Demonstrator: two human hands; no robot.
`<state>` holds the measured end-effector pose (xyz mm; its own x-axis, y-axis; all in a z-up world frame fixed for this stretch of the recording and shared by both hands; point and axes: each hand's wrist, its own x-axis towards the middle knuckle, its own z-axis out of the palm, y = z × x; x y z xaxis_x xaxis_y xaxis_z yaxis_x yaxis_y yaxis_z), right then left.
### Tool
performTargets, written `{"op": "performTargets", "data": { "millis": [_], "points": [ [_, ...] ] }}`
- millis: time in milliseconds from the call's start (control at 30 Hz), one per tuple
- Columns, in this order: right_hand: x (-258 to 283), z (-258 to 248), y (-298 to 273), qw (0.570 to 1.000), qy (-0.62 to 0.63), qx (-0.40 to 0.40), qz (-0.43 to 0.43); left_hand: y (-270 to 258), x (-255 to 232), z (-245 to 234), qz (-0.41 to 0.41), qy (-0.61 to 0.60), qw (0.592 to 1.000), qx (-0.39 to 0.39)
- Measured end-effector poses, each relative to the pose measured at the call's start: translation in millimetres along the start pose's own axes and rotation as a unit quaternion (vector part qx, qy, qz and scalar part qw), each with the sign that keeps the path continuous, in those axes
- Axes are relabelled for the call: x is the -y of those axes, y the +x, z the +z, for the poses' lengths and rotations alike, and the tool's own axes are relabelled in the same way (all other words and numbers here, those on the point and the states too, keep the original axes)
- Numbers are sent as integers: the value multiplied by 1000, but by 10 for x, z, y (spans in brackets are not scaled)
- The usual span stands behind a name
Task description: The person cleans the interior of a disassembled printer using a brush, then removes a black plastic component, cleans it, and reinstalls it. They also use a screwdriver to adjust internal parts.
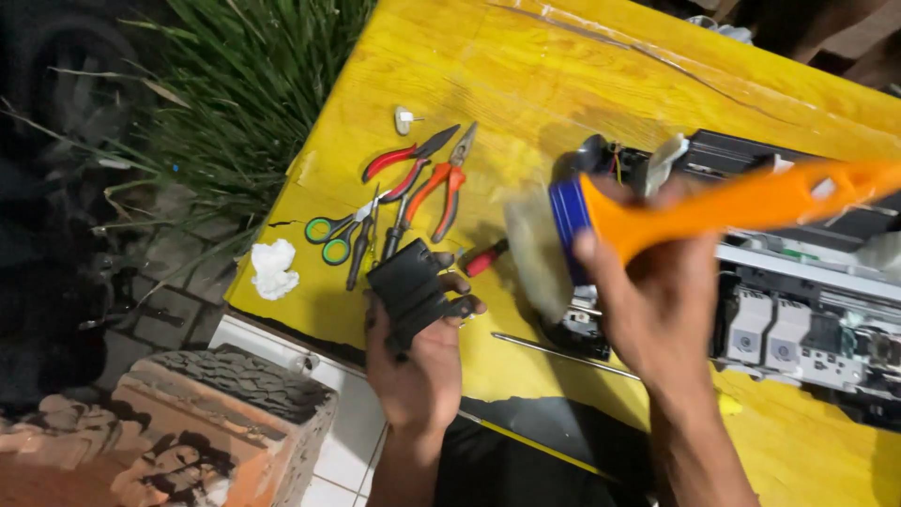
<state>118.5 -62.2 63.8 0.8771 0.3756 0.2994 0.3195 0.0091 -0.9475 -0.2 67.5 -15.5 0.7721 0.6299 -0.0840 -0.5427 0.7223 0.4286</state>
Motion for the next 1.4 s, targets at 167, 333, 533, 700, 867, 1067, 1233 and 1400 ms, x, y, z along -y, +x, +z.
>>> {"op": "performTargets", "data": {
  "millis": [167, 333, 533, 700, 867, 1067, 1233, 1400],
  "points": [
    [-29, -344, -876, 996, -21, -75, 41, -33, 353, 117, -32, -15, 999, -17],
    [131, -318, -1119, 988, -14, -151, -36, -291, 874, 21, -35, 50, 994, -96],
    [303, -606, -1069, 984, -173, -27, 11, -369, 764, 441, 0, 127, 991, -47],
    [160, -685, -1322, 972, -164, -170, -15, -455, 894, 367, -21, 109, 993, -32],
    [191, -816, -1201, 964, -263, 3, -46, -517, 1070, -154, 273, 594, 748, 115],
    [221, -769, -1304, 971, -164, -162, -65, -433, 862, 511, -62, 79, 995, 4],
    [166, -769, -1214, 988, -143, -14, -56, -430, 896, 441, -36, 48, 997, -53],
    [171, -1016, -1382, 927, -330, -175, -44, -407, 639, 645, -113, 61, 988, 85]
  ]
}}
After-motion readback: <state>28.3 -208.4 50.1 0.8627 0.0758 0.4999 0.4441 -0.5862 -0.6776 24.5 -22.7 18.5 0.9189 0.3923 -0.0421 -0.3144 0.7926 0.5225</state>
